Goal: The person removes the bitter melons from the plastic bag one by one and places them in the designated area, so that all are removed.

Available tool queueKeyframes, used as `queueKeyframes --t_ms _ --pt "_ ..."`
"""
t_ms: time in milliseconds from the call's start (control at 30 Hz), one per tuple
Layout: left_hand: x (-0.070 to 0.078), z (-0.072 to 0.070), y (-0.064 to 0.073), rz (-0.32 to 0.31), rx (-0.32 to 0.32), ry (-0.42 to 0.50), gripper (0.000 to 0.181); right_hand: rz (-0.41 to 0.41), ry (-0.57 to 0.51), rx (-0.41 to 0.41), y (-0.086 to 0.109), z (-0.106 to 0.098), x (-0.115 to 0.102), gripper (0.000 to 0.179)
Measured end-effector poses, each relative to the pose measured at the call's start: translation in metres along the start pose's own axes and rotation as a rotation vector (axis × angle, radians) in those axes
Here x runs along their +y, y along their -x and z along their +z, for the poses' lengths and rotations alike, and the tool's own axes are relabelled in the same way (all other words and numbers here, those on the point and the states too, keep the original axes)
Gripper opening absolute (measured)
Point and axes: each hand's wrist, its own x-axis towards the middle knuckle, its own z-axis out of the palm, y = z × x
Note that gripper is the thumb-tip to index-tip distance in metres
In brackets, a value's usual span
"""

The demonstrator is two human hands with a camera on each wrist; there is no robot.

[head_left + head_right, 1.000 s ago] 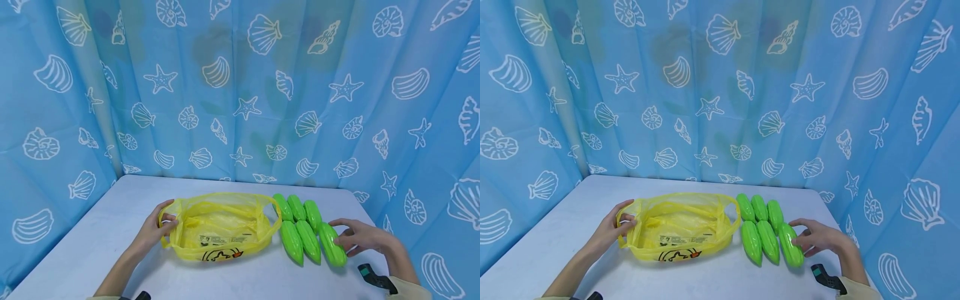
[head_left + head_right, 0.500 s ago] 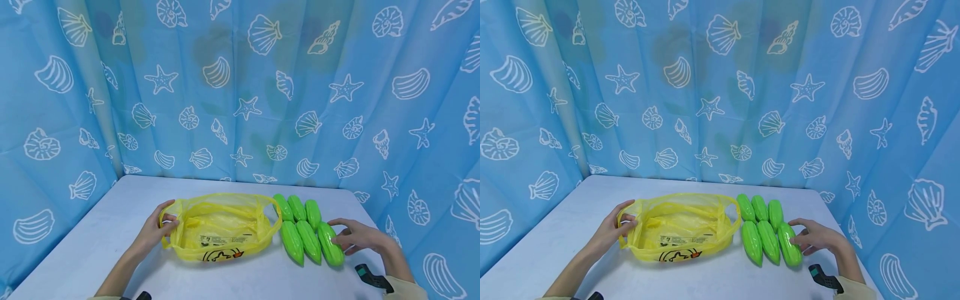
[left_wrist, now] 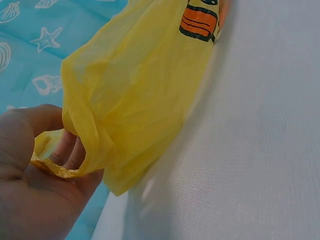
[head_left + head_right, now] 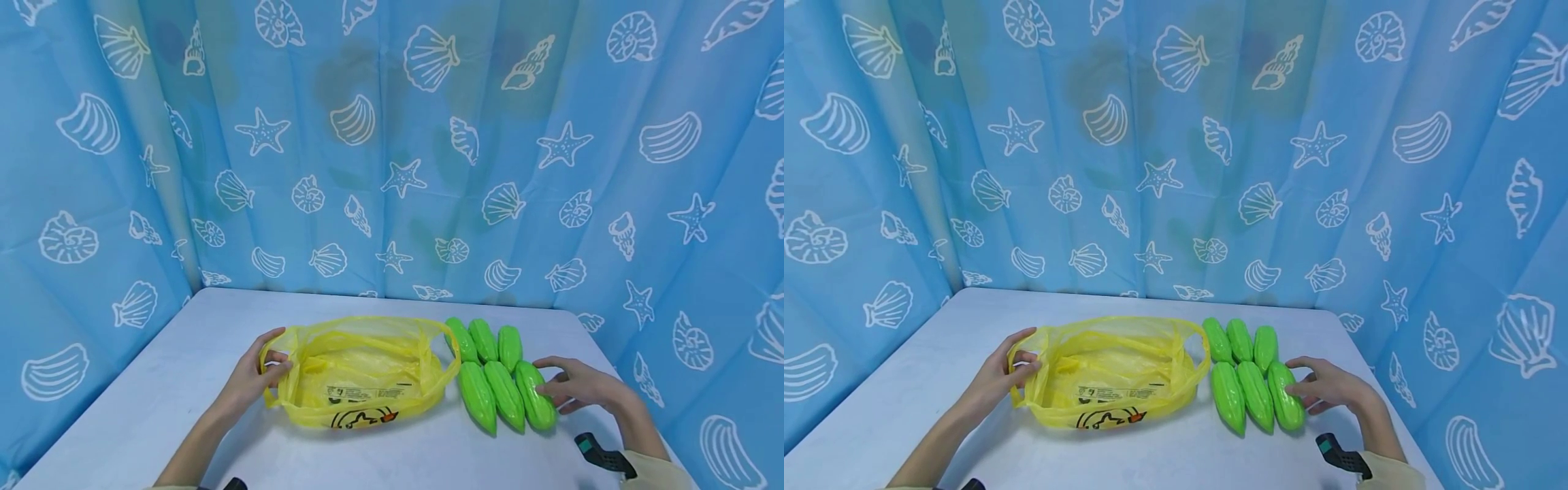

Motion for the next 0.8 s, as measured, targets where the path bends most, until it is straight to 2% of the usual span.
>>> queueKeyframes --t_ms 200,433,667,800 --pt "0.0007 0.0003 0.0010 -0.006 0.001 -0.002 0.069 -0.018 0.003 -0.009 -0.0025 -0.0002 0.0022 0.072" --pt "-0.0006 0.0005 0.0031 -0.001 -0.006 0.001 0.069 0.009 0.008 -0.014 -0.0054 0.0014 0.0055 0.066" --pt "0.0001 -0.0004 0.0022 0.004 -0.005 -0.001 0.069 -0.017 0.018 -0.025 -0.0068 0.0018 0.0060 0.065" --pt "0.0005 -0.0003 0.0024 0.008 -0.004 -0.006 0.069 0.007 0.030 -0.016 -0.0089 0.0019 0.0070 0.066"
